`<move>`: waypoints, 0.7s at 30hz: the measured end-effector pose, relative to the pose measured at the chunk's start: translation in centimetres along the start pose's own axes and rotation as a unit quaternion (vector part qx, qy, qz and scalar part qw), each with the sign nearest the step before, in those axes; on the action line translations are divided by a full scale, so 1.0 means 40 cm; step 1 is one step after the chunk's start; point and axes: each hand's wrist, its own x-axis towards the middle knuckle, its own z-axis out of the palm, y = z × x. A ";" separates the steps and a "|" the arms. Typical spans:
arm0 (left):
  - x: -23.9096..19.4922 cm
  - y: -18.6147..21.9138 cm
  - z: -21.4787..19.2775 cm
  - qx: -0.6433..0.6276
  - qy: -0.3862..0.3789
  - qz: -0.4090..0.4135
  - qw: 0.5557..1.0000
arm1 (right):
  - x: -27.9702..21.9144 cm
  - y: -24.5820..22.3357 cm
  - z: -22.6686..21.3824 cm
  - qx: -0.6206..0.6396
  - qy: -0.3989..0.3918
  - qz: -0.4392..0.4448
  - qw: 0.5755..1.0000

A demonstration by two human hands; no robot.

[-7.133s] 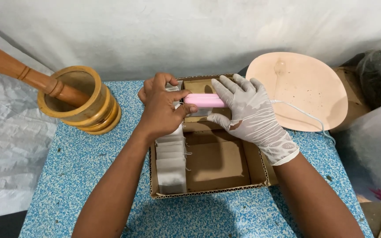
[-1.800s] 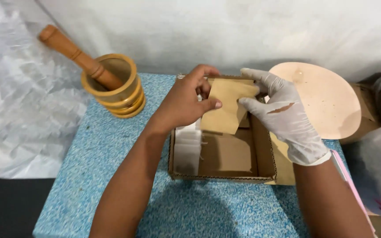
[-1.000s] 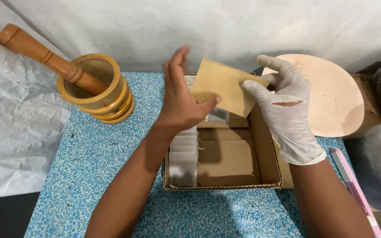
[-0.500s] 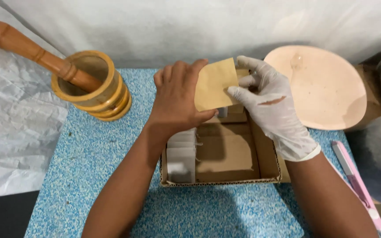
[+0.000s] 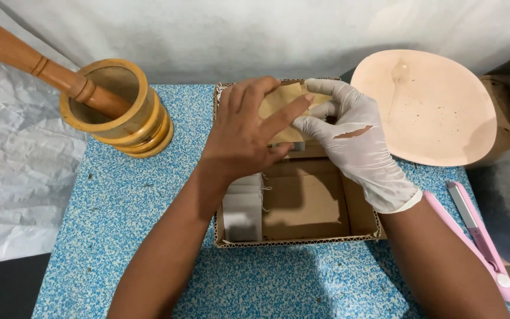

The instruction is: Packaging individual tea bags into paper envelopes and sealing them with a handheld heat sealer.

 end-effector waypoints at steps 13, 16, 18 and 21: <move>0.007 0.003 0.007 -0.074 -0.008 -0.002 0.997 | 0.003 0.017 0.003 0.030 0.011 -0.001 0.999; 0.006 0.005 0.007 -0.061 -0.013 -0.010 0.998 | 0.000 0.009 0.002 0.029 0.003 -0.003 1.000; 0.007 0.008 0.006 -0.053 -0.020 -0.020 0.998 | 0.001 0.013 0.003 0.026 0.000 -0.003 1.000; 0.005 0.008 0.002 -0.052 -0.026 -0.025 0.998 | -0.001 0.009 0.004 0.033 -0.001 -0.010 0.999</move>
